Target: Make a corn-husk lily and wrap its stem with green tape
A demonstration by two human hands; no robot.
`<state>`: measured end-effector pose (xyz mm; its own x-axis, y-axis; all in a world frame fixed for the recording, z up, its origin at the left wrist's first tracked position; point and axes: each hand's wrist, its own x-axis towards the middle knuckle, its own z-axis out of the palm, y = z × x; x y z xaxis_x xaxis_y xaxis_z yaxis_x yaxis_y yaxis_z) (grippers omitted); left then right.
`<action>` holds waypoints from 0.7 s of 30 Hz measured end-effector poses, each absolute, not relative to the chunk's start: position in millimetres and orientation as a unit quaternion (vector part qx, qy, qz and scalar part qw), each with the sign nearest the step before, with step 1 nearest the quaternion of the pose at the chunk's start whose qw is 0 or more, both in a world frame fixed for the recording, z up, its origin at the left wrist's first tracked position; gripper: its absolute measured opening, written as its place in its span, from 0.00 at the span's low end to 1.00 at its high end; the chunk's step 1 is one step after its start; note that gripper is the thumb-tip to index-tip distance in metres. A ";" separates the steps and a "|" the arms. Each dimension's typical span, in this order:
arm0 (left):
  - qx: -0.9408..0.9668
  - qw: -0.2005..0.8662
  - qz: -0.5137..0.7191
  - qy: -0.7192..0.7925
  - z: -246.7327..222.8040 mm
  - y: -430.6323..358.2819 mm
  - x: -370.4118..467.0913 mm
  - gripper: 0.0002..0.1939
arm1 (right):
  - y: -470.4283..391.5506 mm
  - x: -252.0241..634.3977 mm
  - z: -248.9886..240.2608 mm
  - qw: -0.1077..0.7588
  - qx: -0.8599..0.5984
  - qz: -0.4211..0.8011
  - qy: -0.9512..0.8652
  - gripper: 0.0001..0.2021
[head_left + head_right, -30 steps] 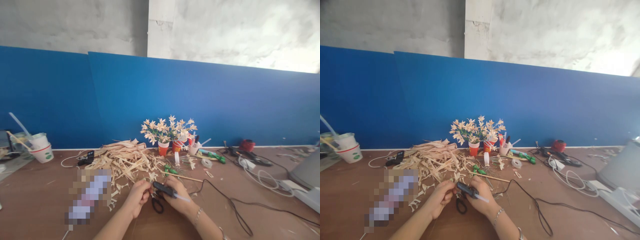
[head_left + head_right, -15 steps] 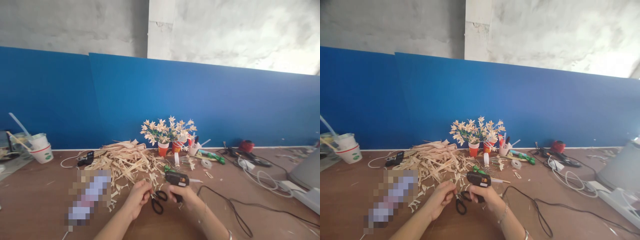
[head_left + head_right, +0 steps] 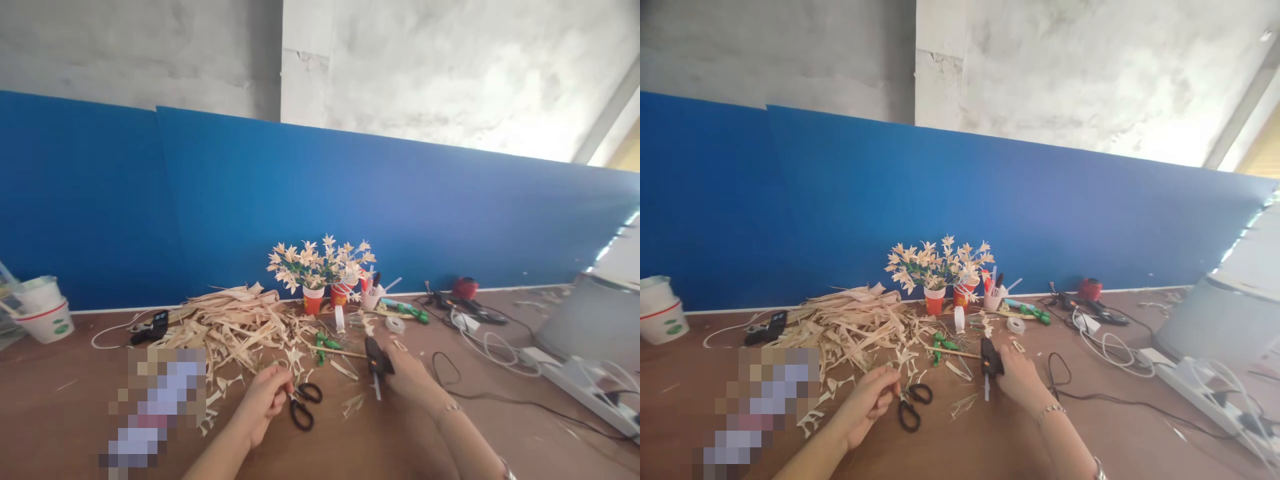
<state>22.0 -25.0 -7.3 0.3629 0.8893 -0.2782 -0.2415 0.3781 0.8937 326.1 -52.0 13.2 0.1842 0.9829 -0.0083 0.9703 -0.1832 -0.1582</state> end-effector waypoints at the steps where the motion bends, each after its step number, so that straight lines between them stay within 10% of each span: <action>1: 0.400 0.720 0.394 0.407 -7.9 -24.8 22.4 0.10 | -53.5 328.2 7.9 0.039 -0.774 0.064 -0.629 0.16; 16: 0.400 0.731 0.396 0.385 -6.0 -24.0 23.7 0.09 | -8.7 222.9 3.6 0.119 -0.565 -0.016 -0.817 0.10; 21: 0.390 0.740 0.399 0.376 -4.5 -24.7 24.9 0.09 | 7.4 223.8 4.3 0.378 -0.532 0.168 -0.739 0.04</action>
<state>24.9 -24.7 -4.5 0.3988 0.8838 -0.2449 -0.2978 0.3773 0.8769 223.8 7.4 4.3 -0.1476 0.9134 0.3794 0.6600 0.3767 -0.6500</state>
